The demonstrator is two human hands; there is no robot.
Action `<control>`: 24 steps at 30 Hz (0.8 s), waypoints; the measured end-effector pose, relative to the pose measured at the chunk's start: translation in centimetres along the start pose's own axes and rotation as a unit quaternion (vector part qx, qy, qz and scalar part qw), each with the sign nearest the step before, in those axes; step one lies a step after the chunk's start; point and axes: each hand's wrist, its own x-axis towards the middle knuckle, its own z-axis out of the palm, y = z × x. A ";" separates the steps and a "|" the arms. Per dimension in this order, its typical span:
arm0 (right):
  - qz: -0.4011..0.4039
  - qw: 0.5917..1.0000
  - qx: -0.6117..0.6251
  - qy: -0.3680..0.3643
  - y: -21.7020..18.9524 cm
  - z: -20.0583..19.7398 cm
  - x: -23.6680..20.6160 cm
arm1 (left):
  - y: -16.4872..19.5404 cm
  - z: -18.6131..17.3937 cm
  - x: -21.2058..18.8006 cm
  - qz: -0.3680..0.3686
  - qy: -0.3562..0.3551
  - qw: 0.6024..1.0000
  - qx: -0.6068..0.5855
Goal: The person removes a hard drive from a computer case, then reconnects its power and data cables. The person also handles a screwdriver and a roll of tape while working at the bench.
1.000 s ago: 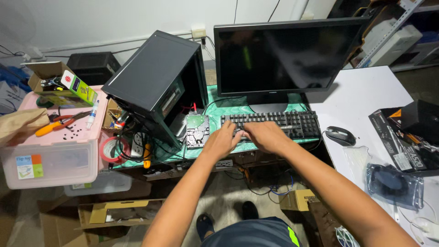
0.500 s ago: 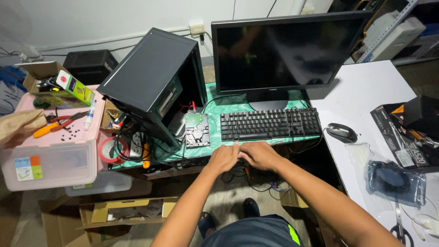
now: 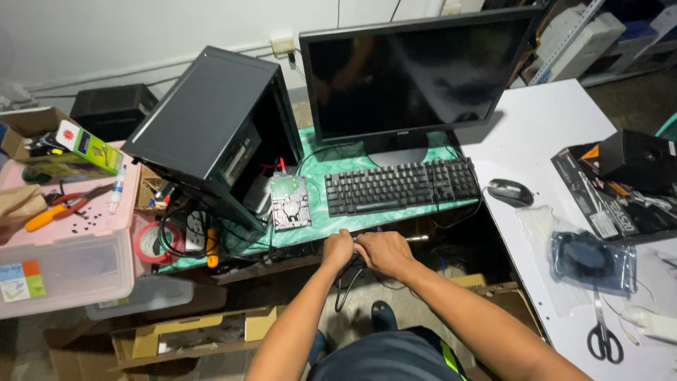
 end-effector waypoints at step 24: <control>0.280 0.912 0.297 0.030 7.8 12.7 -2.4 | -4.3 0.6 -1.4 -0.157 -0.155 0.933 -0.284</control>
